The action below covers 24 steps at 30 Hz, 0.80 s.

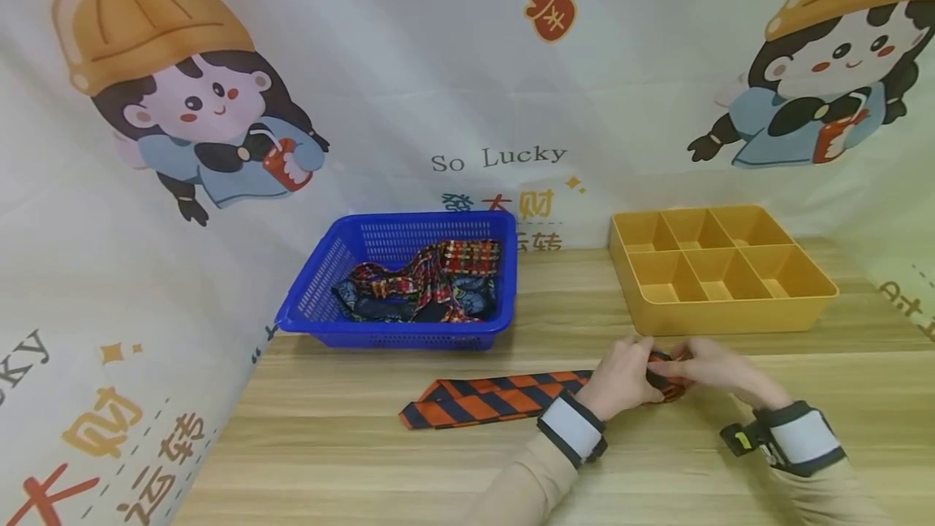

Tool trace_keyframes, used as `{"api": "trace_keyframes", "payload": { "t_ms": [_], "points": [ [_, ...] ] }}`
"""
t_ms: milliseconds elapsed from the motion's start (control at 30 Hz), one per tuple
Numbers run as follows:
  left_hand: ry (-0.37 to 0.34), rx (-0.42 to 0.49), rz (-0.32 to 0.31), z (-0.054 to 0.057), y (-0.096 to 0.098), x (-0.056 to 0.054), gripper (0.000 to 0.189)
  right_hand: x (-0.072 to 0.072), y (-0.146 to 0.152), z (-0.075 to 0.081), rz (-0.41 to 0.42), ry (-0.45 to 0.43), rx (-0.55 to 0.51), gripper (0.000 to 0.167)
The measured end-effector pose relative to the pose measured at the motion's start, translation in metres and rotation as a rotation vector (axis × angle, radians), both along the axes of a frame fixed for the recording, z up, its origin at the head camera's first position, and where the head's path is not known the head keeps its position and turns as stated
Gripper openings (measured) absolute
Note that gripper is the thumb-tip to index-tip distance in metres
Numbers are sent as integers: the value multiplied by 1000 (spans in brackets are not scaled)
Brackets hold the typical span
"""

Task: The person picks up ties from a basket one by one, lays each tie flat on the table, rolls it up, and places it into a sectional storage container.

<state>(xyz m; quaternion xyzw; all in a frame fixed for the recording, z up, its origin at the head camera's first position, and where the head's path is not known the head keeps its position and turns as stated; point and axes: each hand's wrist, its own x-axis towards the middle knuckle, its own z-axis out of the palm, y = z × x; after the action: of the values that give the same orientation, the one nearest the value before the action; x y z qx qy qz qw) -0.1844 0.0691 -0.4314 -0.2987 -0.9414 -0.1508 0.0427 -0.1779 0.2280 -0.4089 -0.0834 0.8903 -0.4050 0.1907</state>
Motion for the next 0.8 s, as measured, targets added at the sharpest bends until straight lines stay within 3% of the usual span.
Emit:
{"api": "trace_keyframes", "payload": {
  "t_ms": [133,233,367,467,533,700,800],
  "points": [
    [-9,-9,43,1,1,2,51,-2,-3,-3,10,16,-4,32],
    [-23,-11,51,2,0,5,54,-1,-11,-5,-29,79,52,25],
    [35,-1,34,4,-2,6,49,1,-23,-7,-89,179,178,24],
    [64,25,40,8,-2,5,41,1,-26,-8,-95,208,199,28],
    [32,34,57,11,-3,4,40,0,-23,-8,-57,168,145,27],
    [-112,47,101,12,-6,2,53,-6,-9,-8,104,-50,-86,37],
    [-163,87,95,10,-8,1,57,-8,-4,-10,136,-125,-171,39]
  ]
}}
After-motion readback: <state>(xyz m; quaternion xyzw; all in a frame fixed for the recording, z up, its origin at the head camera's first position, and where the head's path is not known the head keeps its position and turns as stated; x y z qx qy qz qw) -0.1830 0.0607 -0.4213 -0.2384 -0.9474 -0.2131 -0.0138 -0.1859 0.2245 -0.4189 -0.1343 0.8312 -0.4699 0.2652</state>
